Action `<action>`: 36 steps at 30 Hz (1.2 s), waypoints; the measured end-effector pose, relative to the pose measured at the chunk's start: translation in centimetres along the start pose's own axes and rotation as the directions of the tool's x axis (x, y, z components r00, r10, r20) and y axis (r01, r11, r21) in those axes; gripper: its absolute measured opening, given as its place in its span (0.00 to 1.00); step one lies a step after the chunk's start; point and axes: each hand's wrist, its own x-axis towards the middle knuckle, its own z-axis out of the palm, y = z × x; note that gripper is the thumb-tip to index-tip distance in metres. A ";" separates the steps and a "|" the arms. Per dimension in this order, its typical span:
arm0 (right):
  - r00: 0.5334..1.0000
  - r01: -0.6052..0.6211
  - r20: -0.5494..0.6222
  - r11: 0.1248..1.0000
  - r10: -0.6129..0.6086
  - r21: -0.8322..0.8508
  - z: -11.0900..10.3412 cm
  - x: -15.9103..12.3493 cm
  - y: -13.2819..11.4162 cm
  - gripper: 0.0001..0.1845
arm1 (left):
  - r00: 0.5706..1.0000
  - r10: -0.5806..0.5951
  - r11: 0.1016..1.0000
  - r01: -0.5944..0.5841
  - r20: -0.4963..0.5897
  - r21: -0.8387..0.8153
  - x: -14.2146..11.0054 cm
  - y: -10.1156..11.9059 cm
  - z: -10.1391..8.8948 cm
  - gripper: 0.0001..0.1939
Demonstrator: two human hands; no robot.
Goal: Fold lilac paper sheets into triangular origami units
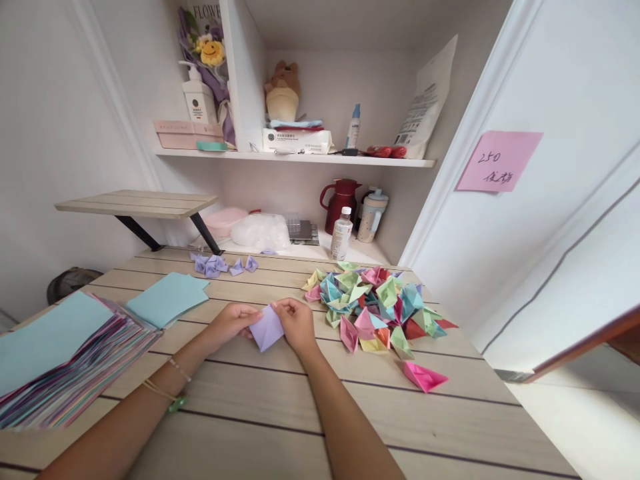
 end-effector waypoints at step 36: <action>0.943 -0.066 0.331 0.996 0.044 0.054 -1.9 0.2 -0.5 0.28 | 0.998 0.066 0.945 -0.059 0.010 -0.322 0.1 0.2 -1.3 0.24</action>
